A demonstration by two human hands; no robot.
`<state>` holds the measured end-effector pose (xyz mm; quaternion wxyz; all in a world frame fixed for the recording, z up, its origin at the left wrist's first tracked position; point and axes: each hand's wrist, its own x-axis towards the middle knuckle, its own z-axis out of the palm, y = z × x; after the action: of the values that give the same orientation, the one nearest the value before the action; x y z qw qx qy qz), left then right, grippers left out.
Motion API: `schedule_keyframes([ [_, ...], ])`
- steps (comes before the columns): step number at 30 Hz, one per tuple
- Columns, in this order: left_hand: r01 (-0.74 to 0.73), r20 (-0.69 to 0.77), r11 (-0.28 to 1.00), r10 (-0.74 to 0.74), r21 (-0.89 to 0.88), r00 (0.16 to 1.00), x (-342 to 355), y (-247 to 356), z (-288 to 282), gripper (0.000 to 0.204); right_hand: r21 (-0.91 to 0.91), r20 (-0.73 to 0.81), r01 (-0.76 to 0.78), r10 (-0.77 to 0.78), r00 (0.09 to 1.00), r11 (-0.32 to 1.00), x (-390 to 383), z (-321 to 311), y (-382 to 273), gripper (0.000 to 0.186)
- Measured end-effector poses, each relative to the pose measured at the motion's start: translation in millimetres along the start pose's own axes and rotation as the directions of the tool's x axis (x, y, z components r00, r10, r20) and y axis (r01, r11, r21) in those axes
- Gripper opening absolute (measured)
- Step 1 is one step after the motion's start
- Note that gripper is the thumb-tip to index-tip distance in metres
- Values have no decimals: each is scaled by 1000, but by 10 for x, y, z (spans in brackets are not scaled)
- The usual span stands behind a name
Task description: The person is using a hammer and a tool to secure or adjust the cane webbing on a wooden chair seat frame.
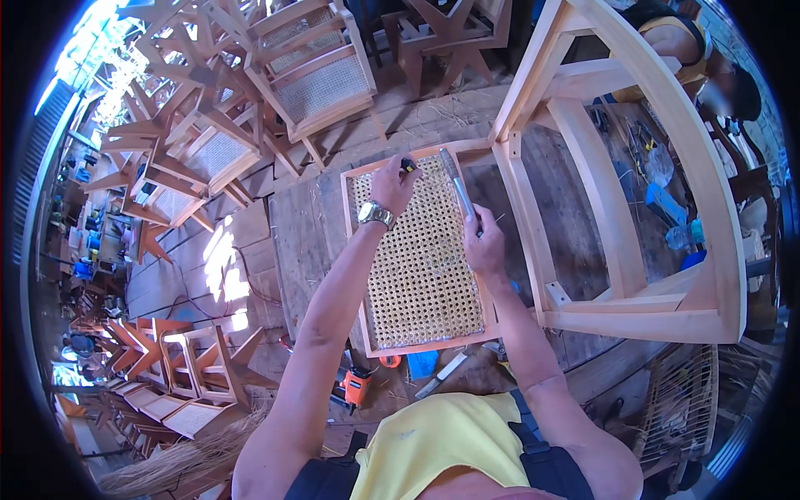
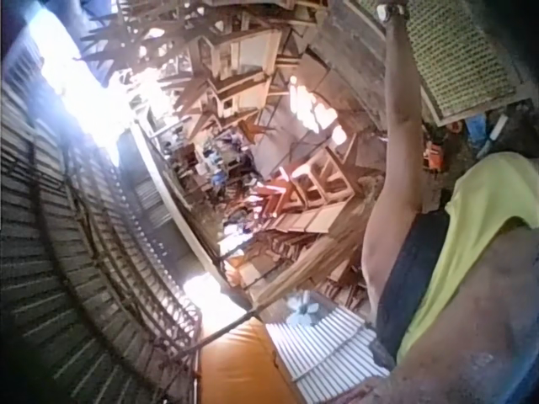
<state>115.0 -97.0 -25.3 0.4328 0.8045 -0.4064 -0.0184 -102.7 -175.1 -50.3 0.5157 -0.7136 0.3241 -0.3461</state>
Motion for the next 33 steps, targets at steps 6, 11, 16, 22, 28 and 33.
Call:
schedule_keyframes([
  [6, 22, -47, 1000, -22, 0, 999, -66, 72, -84, 24, 45, 163, -175, 166, 973, 983, -160, -153, 12, 27],
  [11, 16, -51, 998, -13, 66, 999, -61, 128, -126, 25, 45, 60, -65, 62, 996, 997, -187, -98, -16, 29],
  [16, 26, 9, 998, -27, 51, 1000, -52, 188, -158, 24, -31, -1, 1, -1, 1000, 1000, -202, -67, -44, 28],
  [22, -7, 4, 1000, 7, -10, 1000, -44, 5, -57, 23, -40, 43, -67, 68, 997, 997, -248, -42, -85, 29],
  [28, 54, -36, 998, -55, -28, 998, -167, 30, -197, 25, 22, 180, -55, 50, 982, 998, -470, -138, 6, 29],
  [33, -6, -12, 1000, 6, 11, 1000, -137, 19, -136, 25, -48, 397, -16, 34, 917, 999, -473, 54, -145, 26],
])
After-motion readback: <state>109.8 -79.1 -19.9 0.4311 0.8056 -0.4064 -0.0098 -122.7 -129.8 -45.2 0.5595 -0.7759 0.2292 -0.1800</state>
